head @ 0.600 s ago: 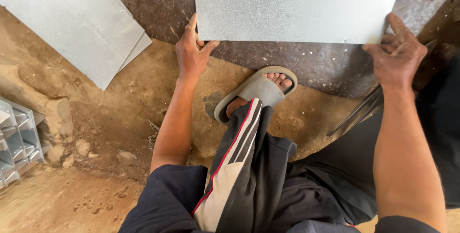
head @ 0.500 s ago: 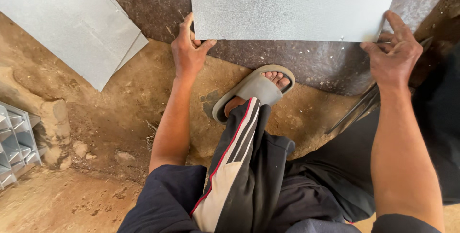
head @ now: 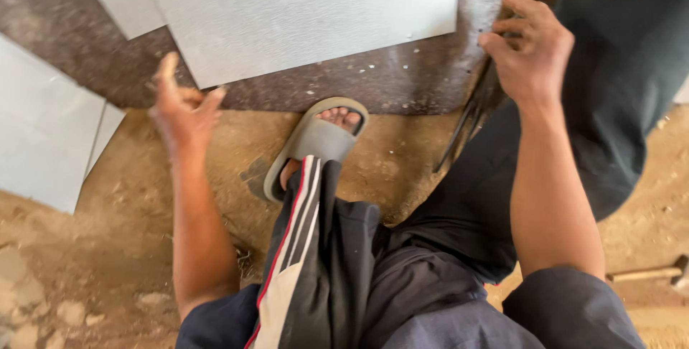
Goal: The person sits on the ground at a low metal work surface, positions flat galvanized sheet metal pieces, marks lines on them with a scribe, and cuts along the marked edges with tin snips, handling several sheets one at a time.
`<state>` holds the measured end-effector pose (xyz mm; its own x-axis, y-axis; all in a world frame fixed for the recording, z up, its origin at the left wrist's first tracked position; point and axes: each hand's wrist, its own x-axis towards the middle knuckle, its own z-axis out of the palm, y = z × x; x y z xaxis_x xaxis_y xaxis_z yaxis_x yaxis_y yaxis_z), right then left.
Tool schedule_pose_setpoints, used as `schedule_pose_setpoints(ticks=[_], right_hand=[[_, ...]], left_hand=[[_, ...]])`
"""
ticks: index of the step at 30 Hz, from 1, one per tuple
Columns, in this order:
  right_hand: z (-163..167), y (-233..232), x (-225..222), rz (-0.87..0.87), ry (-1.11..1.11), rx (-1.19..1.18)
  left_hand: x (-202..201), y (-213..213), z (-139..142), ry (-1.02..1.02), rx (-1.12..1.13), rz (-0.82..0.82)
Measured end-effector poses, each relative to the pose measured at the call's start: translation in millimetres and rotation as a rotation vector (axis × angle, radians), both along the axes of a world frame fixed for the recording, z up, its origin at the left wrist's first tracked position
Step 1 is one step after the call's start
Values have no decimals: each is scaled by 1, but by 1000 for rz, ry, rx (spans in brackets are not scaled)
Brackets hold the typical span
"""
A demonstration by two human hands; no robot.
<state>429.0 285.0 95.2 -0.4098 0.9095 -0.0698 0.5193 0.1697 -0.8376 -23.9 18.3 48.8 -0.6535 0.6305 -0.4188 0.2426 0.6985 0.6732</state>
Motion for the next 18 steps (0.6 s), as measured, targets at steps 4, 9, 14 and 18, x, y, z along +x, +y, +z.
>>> schedule_pose_setpoints(ticks=[4,9,14,18], right_hand=[[68,-24,104,-270,46,36],[88,-88,238,-737,171,256],[18,-226,294,-879,-410,-162],[-25,-307,269,-905,-532,-340]], left_hand=[[10,5,25,8,149,63],[72,10,58,-220,289,-178],[146,18,81,-508,400,-404],[164,17,118,-495,332,-557]])
